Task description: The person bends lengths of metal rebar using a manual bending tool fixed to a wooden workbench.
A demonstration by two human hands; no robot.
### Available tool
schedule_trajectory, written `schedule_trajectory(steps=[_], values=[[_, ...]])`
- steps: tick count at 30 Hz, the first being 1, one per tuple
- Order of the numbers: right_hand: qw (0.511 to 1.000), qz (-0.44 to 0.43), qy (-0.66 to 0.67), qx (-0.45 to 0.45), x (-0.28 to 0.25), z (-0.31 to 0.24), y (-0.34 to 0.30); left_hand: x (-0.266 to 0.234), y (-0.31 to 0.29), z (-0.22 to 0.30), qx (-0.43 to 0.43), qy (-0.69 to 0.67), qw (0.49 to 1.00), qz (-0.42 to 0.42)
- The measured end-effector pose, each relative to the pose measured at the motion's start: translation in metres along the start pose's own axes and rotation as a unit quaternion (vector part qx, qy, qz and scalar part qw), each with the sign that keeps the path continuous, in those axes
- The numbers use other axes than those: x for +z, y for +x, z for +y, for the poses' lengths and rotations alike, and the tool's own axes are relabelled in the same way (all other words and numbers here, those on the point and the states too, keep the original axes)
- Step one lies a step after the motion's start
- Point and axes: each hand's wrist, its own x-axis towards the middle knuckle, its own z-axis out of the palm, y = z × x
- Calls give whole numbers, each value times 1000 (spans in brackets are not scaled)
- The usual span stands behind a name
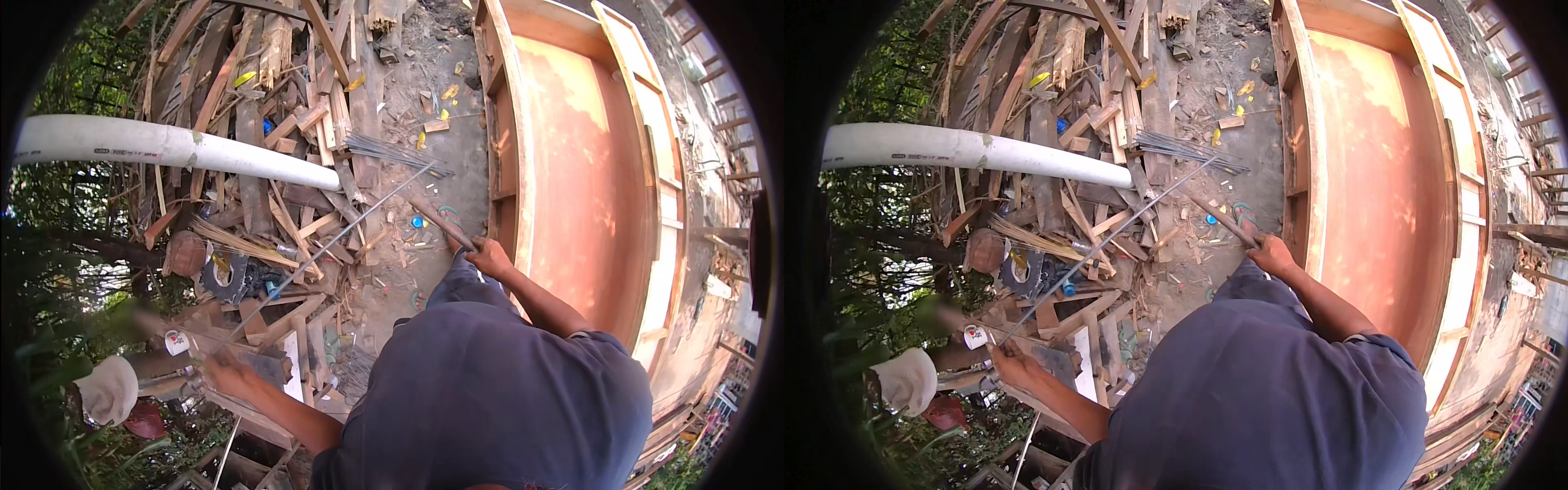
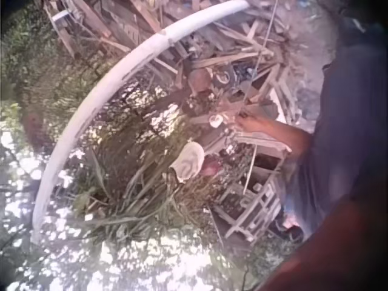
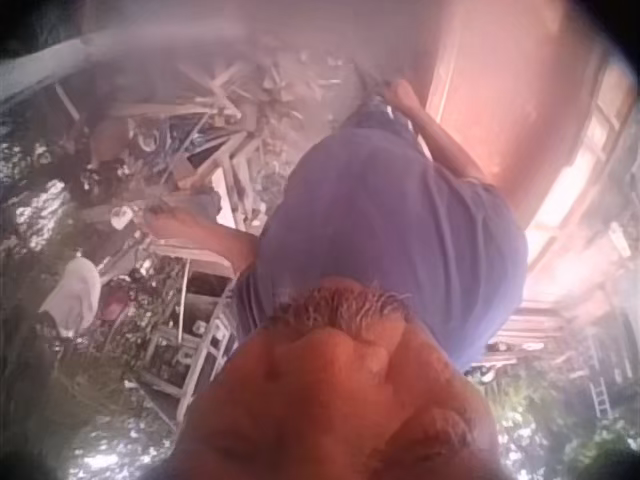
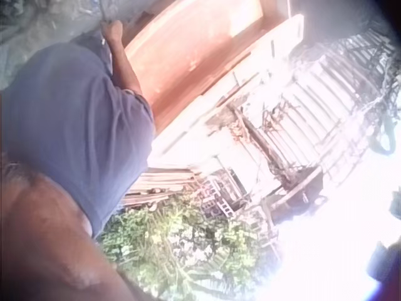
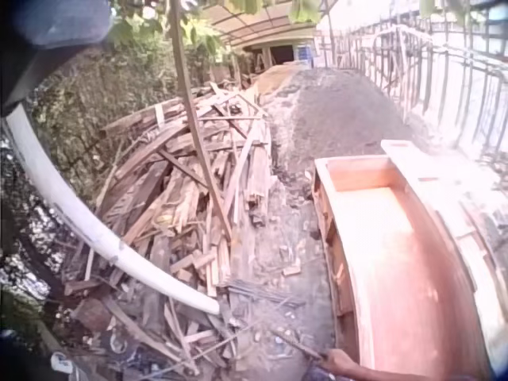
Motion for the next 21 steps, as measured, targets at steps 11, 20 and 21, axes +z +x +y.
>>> schedule_trajectory(steps=[11, 20, 21], values=[[983, 46, 63, -165, 42, -58, -112, -258, -141, -21, -203, 137, 966, 82], [965, -96, -21, -243, 58, -109, -71, -344, -303, -33, -262, 304, 880, -255], [964, -110, -10, -243, 62, -117, -64, -336, -321, -29, -276, 291, 877, -262]])
